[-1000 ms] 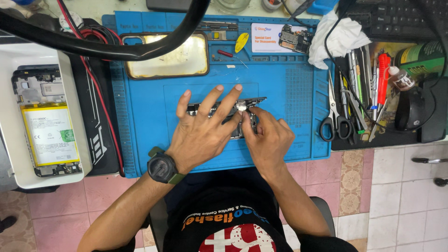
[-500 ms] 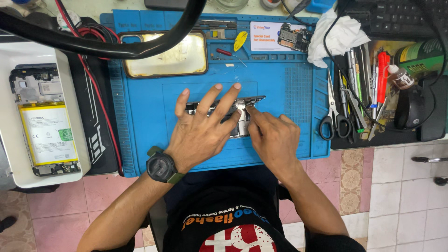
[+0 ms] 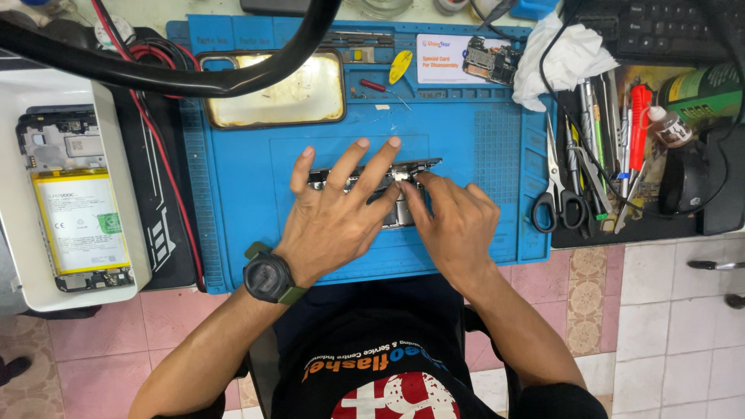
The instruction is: The person works on a disassembled smartphone on a blue repair mat, prying at internal components and the battery with their fingers and a tool. They cut a piece of tape with scissors, apply it inside the phone, then press and align the display assembly back onto the body and press along its edges.
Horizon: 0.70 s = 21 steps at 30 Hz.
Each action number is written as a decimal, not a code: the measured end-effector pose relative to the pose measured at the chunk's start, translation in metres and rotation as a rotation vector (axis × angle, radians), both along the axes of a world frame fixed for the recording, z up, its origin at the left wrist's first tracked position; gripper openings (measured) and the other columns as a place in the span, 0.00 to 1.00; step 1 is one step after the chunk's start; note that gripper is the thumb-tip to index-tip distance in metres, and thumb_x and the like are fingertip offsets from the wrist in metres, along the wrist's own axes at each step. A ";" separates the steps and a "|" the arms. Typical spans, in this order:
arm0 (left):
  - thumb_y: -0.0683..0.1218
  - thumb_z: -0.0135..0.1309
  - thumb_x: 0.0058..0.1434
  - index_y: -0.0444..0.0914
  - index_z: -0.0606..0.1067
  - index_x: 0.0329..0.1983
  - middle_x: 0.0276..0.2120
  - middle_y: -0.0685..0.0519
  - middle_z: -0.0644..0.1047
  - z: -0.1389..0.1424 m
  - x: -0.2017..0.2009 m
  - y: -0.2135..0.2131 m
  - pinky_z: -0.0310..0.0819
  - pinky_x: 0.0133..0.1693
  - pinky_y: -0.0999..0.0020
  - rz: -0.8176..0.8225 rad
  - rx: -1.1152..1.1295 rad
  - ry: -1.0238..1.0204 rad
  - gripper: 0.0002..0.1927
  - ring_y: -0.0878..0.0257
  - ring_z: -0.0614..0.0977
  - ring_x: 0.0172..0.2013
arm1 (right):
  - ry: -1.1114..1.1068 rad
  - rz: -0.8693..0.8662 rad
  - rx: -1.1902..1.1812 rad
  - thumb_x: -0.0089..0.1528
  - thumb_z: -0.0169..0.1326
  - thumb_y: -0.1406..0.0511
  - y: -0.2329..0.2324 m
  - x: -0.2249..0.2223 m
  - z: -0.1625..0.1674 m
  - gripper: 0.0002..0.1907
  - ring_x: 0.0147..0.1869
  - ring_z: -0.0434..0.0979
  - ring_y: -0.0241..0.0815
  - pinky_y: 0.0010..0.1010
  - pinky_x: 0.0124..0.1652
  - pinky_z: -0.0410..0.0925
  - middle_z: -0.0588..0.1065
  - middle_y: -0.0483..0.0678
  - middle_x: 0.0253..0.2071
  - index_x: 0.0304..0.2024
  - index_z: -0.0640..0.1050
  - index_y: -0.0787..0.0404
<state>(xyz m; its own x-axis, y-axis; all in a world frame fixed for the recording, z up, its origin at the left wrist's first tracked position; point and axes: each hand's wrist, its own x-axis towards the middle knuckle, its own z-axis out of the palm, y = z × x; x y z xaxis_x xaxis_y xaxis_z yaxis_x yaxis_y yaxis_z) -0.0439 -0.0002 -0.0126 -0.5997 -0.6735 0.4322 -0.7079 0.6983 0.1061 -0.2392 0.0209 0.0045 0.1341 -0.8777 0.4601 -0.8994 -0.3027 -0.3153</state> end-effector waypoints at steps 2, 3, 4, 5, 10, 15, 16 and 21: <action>0.54 0.63 0.66 0.51 0.82 0.49 0.75 0.57 0.63 -0.001 0.000 0.000 0.31 0.71 0.41 0.001 0.008 -0.001 0.10 0.58 0.59 0.73 | 0.056 0.012 0.008 0.63 0.67 0.64 0.000 -0.001 0.000 0.08 0.24 0.72 0.42 0.33 0.28 0.59 0.77 0.44 0.27 0.39 0.82 0.61; 0.54 0.63 0.67 0.51 0.82 0.50 0.75 0.57 0.63 -0.001 0.000 0.000 0.31 0.71 0.41 -0.002 0.003 0.001 0.10 0.58 0.58 0.73 | 0.083 0.020 0.011 0.64 0.66 0.64 0.000 -0.001 0.000 0.07 0.24 0.72 0.42 0.33 0.28 0.59 0.76 0.44 0.26 0.40 0.82 0.61; 0.54 0.63 0.68 0.51 0.82 0.50 0.75 0.57 0.63 -0.001 0.000 -0.001 0.31 0.72 0.41 -0.001 -0.003 0.001 0.10 0.58 0.58 0.73 | 0.094 0.026 0.016 0.64 0.66 0.65 -0.001 -0.001 0.000 0.07 0.23 0.72 0.42 0.33 0.28 0.59 0.76 0.44 0.25 0.40 0.82 0.61; 0.54 0.63 0.68 0.51 0.82 0.51 0.76 0.57 0.63 -0.002 0.000 0.000 0.31 0.72 0.42 -0.001 -0.007 0.003 0.10 0.58 0.58 0.74 | 0.106 0.034 0.024 0.63 0.66 0.65 -0.001 -0.002 0.000 0.07 0.22 0.71 0.42 0.33 0.28 0.59 0.75 0.44 0.24 0.40 0.83 0.61; 0.53 0.62 0.68 0.52 0.82 0.51 0.75 0.57 0.62 -0.001 -0.001 0.001 0.31 0.72 0.41 0.004 -0.008 0.006 0.10 0.58 0.59 0.73 | 0.099 0.033 0.034 0.62 0.65 0.66 -0.001 0.000 -0.001 0.06 0.22 0.71 0.41 0.33 0.27 0.59 0.75 0.44 0.23 0.40 0.82 0.62; 0.54 0.62 0.68 0.51 0.81 0.51 0.75 0.57 0.62 0.000 0.000 -0.001 0.32 0.71 0.41 -0.002 0.001 0.008 0.11 0.58 0.59 0.73 | 0.035 0.023 0.020 0.62 0.65 0.67 0.010 -0.009 0.004 0.08 0.23 0.69 0.41 0.33 0.29 0.60 0.77 0.45 0.29 0.42 0.81 0.61; 0.53 0.62 0.68 0.51 0.81 0.51 0.75 0.58 0.62 0.000 0.000 -0.001 0.32 0.71 0.40 0.000 0.005 0.004 0.10 0.58 0.59 0.73 | 0.013 -0.025 0.062 0.61 0.65 0.67 0.014 -0.013 0.006 0.08 0.21 0.66 0.41 0.33 0.28 0.58 0.73 0.44 0.25 0.42 0.81 0.61; 0.53 0.62 0.65 0.51 0.81 0.49 0.75 0.57 0.63 0.000 0.000 -0.001 0.33 0.70 0.40 -0.008 0.024 -0.004 0.10 0.57 0.60 0.73 | -0.072 -0.093 0.112 0.61 0.66 0.70 0.022 -0.022 0.011 0.08 0.18 0.58 0.38 0.34 0.27 0.54 0.62 0.41 0.16 0.42 0.81 0.60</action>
